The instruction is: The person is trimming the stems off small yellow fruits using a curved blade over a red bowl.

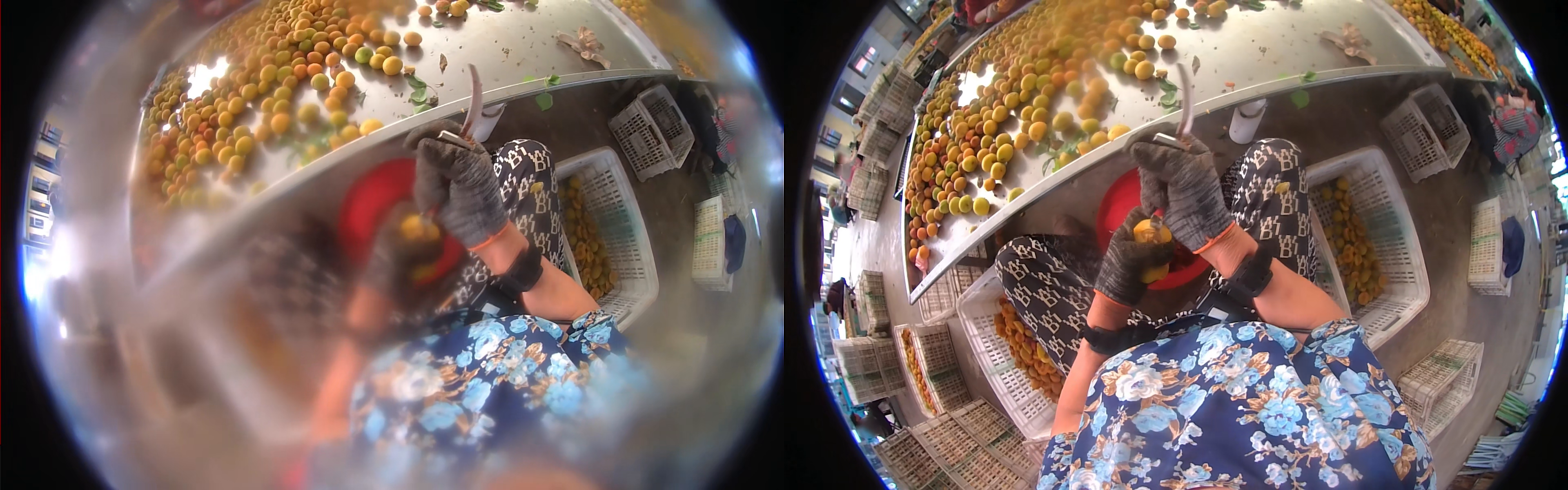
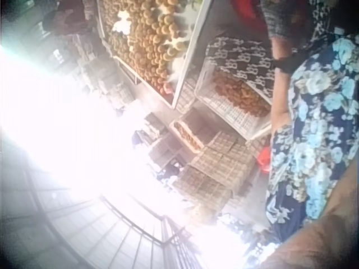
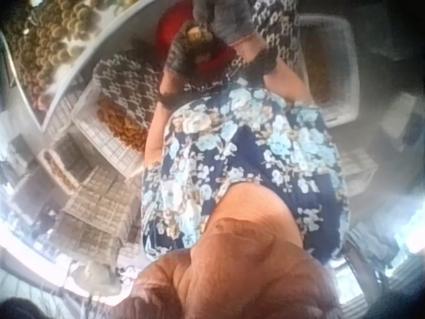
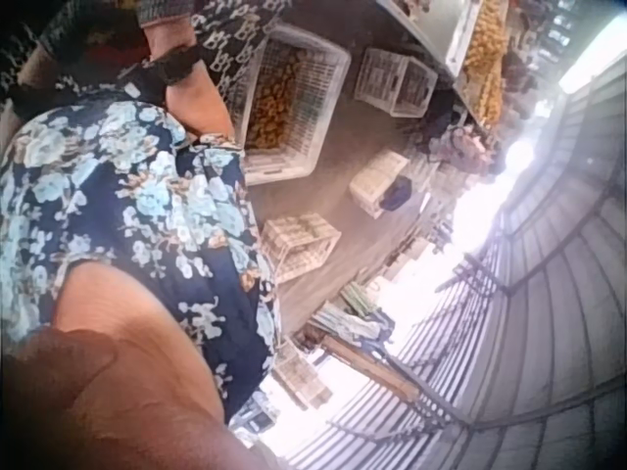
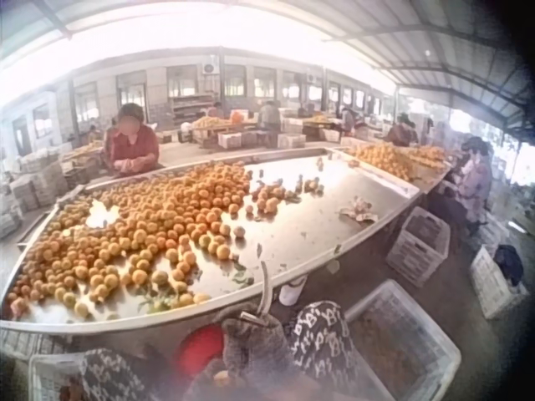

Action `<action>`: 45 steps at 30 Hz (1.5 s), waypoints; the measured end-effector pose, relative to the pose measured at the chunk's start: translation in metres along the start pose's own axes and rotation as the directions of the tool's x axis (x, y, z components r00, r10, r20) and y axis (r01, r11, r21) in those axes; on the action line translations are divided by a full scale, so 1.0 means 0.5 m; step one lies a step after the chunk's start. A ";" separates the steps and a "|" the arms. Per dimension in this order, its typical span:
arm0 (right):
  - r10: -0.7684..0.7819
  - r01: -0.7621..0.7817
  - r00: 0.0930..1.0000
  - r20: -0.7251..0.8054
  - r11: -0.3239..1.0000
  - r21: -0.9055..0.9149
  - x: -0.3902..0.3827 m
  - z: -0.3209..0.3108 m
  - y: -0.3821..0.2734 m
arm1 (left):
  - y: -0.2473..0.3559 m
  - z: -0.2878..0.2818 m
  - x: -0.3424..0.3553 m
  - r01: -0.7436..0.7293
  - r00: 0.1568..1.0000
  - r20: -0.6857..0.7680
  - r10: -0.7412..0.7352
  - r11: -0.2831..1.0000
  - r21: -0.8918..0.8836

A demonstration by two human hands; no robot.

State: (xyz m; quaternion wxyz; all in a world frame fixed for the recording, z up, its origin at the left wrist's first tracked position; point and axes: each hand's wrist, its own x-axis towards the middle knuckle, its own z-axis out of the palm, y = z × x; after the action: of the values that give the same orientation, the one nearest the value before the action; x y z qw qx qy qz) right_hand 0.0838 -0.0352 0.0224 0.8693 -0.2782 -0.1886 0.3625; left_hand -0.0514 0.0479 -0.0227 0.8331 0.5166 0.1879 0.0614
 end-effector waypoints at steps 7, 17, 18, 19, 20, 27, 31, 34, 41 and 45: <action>-0.100 0.101 0.968 -0.229 0.995 -0.006 0.013 0.013 0.010 | 0.035 0.037 -0.044 0.064 0.990 -0.101 -0.104 0.938 -0.342; 0.084 -0.042 0.970 -0.230 0.982 0.182 0.035 -0.035 0.048 | -0.020 0.000 0.000 -0.338 0.868 -0.011 0.497 0.605 0.721; 0.099 -0.053 0.967 -0.234 0.979 0.195 0.036 -0.040 0.054 | -0.023 -0.005 0.004 -0.333 0.867 0.041 0.496 0.518 0.788; 0.110 -0.062 0.972 -0.207 0.973 0.224 0.037 -0.046 0.058 | -0.024 -0.009 0.010 -0.331 0.865 0.092 0.494 0.423 0.843; 0.135 -0.089 0.969 -0.207 0.972 0.218 0.038 -0.050 0.062 | -0.026 -0.007 0.007 -0.250 0.925 -0.028 0.378 0.664 0.705; -0.112 0.106 0.981 -0.157 0.993 -0.049 0.036 -0.052 0.108 | 0.009 0.035 -0.032 0.089 0.939 -0.300 -0.167 0.963 -0.254; -0.414 0.402 0.909 0.052 0.834 -0.377 0.029 -0.032 0.116 | 0.012 0.041 -0.042 -0.332 0.917 0.024 0.398 0.730 0.597; -0.469 0.533 0.833 0.295 0.533 -0.658 0.018 -0.017 0.101 | 0.003 0.024 -0.038 -0.279 0.953 0.050 0.299 0.801 0.529; -0.144 0.273 0.956 0.257 0.762 -0.587 -0.034 0.027 0.086 | -0.051 -0.037 -0.053 0.221 0.939 -0.158 -0.304 0.891 -0.396; -0.151 0.164 0.983 0.105 0.977 -0.136 -0.012 0.018 0.087 | -0.070 -0.063 -0.016 0.091 0.989 -0.104 -0.105 0.988 -0.127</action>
State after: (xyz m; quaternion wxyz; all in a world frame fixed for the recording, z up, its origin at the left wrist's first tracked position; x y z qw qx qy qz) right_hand 0.0522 -0.0115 0.0015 0.8631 -0.3070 -0.2762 0.2906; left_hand -0.0740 0.0556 -0.0641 0.8535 0.4507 0.2547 0.0602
